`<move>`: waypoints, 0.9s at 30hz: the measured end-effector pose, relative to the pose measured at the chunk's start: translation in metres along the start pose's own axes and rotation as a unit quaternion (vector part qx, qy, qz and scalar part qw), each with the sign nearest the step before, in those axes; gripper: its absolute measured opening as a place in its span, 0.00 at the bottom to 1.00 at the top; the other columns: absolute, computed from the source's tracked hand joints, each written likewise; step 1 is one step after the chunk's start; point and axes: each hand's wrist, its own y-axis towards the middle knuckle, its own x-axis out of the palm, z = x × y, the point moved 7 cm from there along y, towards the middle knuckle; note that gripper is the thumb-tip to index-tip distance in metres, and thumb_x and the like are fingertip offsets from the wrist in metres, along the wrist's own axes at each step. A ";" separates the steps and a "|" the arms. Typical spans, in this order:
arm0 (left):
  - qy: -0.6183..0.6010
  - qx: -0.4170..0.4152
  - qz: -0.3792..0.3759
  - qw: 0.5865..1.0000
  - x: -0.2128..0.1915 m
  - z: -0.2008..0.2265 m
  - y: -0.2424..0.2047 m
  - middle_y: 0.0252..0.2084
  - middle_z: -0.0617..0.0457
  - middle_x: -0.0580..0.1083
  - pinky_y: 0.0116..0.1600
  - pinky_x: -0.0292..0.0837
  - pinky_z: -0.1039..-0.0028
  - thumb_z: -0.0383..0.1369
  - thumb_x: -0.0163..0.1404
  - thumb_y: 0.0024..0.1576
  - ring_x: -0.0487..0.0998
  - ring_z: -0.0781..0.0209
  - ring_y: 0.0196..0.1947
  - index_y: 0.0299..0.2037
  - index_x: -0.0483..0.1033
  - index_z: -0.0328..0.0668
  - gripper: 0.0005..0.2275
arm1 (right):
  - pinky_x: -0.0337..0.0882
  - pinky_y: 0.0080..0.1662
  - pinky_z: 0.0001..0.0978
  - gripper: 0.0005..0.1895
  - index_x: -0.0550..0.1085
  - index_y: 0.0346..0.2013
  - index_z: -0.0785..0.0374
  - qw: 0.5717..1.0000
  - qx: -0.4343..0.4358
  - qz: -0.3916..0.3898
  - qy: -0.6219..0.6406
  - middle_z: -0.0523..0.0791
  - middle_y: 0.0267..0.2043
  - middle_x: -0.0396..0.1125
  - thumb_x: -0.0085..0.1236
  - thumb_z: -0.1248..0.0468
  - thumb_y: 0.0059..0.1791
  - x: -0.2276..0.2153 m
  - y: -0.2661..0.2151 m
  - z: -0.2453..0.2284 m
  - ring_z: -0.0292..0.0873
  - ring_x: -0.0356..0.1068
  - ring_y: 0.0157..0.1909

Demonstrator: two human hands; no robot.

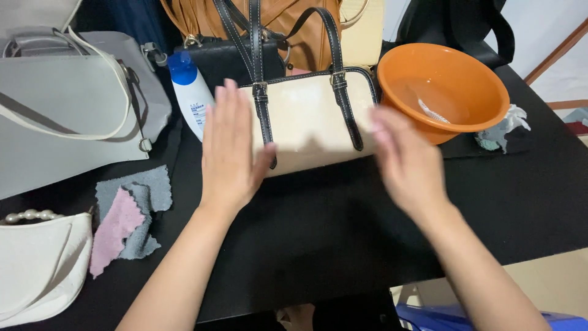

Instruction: Cleaning a small white and black leather handbag using a spray cleaner and a microfiber cloth on a workspace table.

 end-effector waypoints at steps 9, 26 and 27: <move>0.396 0.254 -0.085 0.879 0.017 0.064 0.001 0.78 0.51 0.54 0.77 0.47 0.64 0.71 0.42 0.61 0.53 0.59 0.77 0.76 0.54 0.43 0.45 | 0.70 0.55 0.38 0.35 0.43 0.79 0.52 0.959 0.078 0.220 0.161 0.57 0.52 0.61 0.41 0.77 0.62 -0.095 -0.046 0.154 0.50 0.66 0.47; 0.321 0.243 -0.114 0.908 0.035 0.068 -0.004 0.74 0.36 0.54 0.75 0.57 0.56 0.51 0.54 0.60 0.57 0.39 0.74 0.77 0.51 0.57 0.36 | 0.62 0.56 0.40 0.24 0.55 0.67 0.64 0.950 0.238 0.192 0.065 0.54 0.57 0.60 0.54 0.67 0.60 -0.117 -0.091 0.219 0.48 0.62 0.55; 0.322 0.243 -0.114 0.908 0.034 0.068 -0.004 0.74 0.36 0.54 0.75 0.57 0.56 0.51 0.54 0.60 0.57 0.39 0.74 0.77 0.51 0.57 0.36 | 0.62 0.56 0.40 0.24 0.55 0.67 0.64 0.950 0.238 0.193 0.066 0.54 0.57 0.60 0.54 0.67 0.60 -0.116 -0.093 0.229 0.48 0.62 0.55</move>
